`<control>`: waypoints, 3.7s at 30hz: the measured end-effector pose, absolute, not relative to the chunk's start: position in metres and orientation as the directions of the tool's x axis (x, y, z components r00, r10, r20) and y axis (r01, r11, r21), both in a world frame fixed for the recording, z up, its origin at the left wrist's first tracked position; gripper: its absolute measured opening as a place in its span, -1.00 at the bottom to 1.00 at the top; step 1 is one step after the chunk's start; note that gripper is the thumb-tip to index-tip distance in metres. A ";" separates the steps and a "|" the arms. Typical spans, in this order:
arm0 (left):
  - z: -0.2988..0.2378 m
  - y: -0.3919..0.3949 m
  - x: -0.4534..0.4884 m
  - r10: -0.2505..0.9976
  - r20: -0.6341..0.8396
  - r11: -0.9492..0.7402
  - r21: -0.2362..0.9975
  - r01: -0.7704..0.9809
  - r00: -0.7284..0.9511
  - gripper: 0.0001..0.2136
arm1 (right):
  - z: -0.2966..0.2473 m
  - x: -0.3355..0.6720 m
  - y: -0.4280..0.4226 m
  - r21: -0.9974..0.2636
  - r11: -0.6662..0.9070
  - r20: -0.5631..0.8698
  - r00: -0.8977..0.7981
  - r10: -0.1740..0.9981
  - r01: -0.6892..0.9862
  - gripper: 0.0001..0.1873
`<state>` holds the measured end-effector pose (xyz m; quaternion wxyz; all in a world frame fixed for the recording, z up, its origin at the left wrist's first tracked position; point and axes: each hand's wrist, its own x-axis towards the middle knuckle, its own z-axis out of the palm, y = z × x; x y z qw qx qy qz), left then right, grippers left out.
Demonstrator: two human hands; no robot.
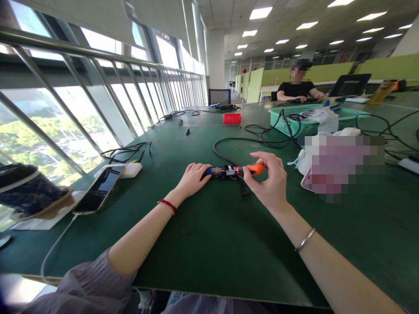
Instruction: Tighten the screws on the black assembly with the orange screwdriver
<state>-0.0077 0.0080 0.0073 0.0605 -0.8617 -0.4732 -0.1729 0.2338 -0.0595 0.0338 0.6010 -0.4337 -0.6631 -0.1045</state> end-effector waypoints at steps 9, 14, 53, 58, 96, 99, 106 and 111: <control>0.005 0.009 -0.008 0.793 0.362 -0.540 0.048 0.840 0.489 -0.68 | 0.033 0.234 -0.059 -0.341 0.649 0.916 0.085 0.392 0.680 -0.66; 0.005 0.009 -0.008 0.789 0.367 -0.545 0.050 0.837 0.493 -0.68 | 0.035 0.233 -0.061 -0.329 0.630 0.910 0.059 0.410 0.703 -0.80; 0.006 0.009 -0.008 0.791 0.366 -0.545 0.057 0.836 0.491 -0.69 | 0.037 0.232 -0.063 -0.353 0.584 0.900 0.094 0.425 0.731 -0.85; 0.005 0.009 -0.008 0.792 0.366 -0.544 0.060 0.837 0.489 -0.69 | 0.034 0.233 -0.062 -0.361 0.607 0.903 0.103 0.417 0.708 -0.75; 0.007 0.006 -0.007 0.803 0.356 -0.536 0.083 0.840 0.478 -0.70 | 0.033 0.234 -0.060 -0.318 0.619 0.920 0.077 0.383 0.718 -0.70; 0.007 0.007 -0.007 0.804 0.358 -0.534 0.081 0.842 0.475 -0.70 | 0.032 0.234 -0.059 -0.322 0.624 0.921 0.081 0.382 0.712 -0.64; 0.007 0.007 -0.007 0.803 0.352 -0.536 0.073 0.841 0.481 -0.69 | 0.032 0.236 -0.060 -0.355 0.597 0.896 0.079 0.437 0.720 -0.79; 0.006 0.007 -0.007 0.801 0.356 -0.536 0.071 0.841 0.481 -0.69 | 0.032 0.235 -0.057 -0.279 0.675 0.943 0.061 0.328 0.683 -0.55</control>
